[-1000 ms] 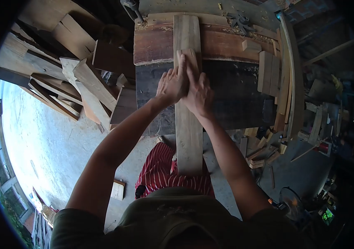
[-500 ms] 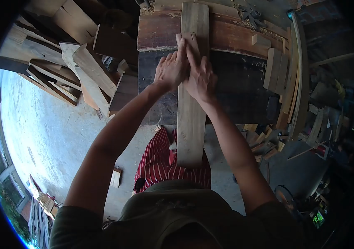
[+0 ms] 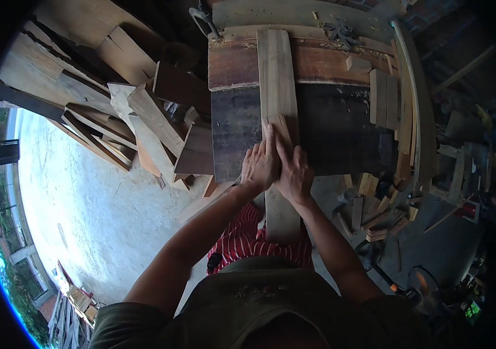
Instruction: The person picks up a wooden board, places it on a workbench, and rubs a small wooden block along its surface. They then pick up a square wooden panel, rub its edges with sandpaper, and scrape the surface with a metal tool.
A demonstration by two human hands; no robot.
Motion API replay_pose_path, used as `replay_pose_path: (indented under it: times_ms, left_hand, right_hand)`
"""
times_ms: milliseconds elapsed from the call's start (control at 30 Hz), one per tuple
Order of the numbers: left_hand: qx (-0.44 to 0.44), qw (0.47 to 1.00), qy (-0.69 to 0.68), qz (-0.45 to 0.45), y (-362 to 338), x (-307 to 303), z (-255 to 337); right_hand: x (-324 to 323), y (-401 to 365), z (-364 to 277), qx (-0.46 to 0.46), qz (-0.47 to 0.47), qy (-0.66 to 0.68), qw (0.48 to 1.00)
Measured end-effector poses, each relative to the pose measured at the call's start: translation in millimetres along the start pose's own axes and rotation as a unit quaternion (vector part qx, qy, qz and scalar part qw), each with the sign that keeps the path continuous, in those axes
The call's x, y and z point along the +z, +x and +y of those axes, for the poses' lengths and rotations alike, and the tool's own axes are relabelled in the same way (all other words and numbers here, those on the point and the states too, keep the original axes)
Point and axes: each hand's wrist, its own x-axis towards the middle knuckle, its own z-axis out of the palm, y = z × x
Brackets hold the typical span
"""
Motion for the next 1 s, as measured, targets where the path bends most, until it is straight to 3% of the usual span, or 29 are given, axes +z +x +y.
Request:
replay_pose_path:
  times_ms: [133,267,300,333,367,400,467,567,600,667,733,800,867,933,967,1000]
  left_hand:
    - [0.043,0.998,-0.006,-0.045,-82.3,25.5,6.8]
    - [-0.075,0.988,-0.138,0.009,-129.9,32.0,-6.1]
    - [-0.126,0.975,-0.178,-0.037,-133.9,37.7,-10.9]
    - [-0.174,0.957,-0.216,-0.084,-135.2,48.5,-17.9]
    - [-0.222,0.880,-0.394,-0.143,-132.7,78.4,-35.5]
    - [-0.211,0.887,-0.387,-0.139,-129.9,83.8,-36.8]
    - [-0.243,0.708,-0.635,-0.193,-124.2,91.3,-33.4]
    - [-0.253,0.693,-0.657,-0.153,-107.3,108.8,-23.4]
    - [-0.251,0.695,-0.655,-0.156,-106.5,104.8,-21.8]
    - [-0.261,0.765,-0.575,-0.128,-102.6,93.5,-22.8]
    - [-0.240,0.791,-0.550,-0.114,-104.2,73.5,-34.1]
    - [-0.220,0.816,-0.525,-0.102,-108.0,53.5,-51.2]
    - [-0.174,0.832,-0.524,-0.053,-118.3,34.8,-76.9]
    - [-0.144,0.851,-0.504,-0.025,-129.2,14.9,-112.1]
    - [-0.139,0.872,-0.468,-0.017,-138.5,1.0,-130.4]
    - [-0.124,0.911,-0.393,-0.016,-148.3,-11.0,-154.5]
  right_hand:
    - [-9.5,-81.1,19.6,-0.030,0.017,0.014,0.999]
    - [-19.8,-78.6,61.5,0.126,0.057,0.013,0.990]
    - [-18.5,-70.2,80.8,0.165,0.068,0.010,0.984]
    - [-23.1,-61.0,96.5,0.187,0.081,0.000,0.979]
    - [-26.0,-50.4,111.1,0.225,0.082,-0.005,0.971]
    - [-7.5,-42.9,142.9,0.172,0.173,-0.040,0.969]
    - [-32.4,-31.7,143.1,0.279,0.065,-0.007,0.958]
    - [-37.8,-34.4,135.8,0.260,0.049,-0.050,0.963]
    - [-33.3,-39.7,134.6,0.264,0.053,-0.050,0.962]
    - [-20.9,-46.8,129.3,0.198,0.127,-0.102,0.967]
    - [-25.5,-51.9,101.3,0.233,0.120,-0.066,0.963]
    - [-24.2,-57.8,83.3,0.120,0.183,-0.087,0.972]
    - [-24.4,-53.5,60.7,0.079,0.173,-0.058,0.980]
    - [-36.3,-48.6,22.6,-0.028,0.138,0.023,0.990]
    - [-38.4,-44.8,4.2,-0.024,0.139,0.033,0.990]
    - [-41.4,-40.0,-11.9,-0.085,0.143,0.048,0.985]
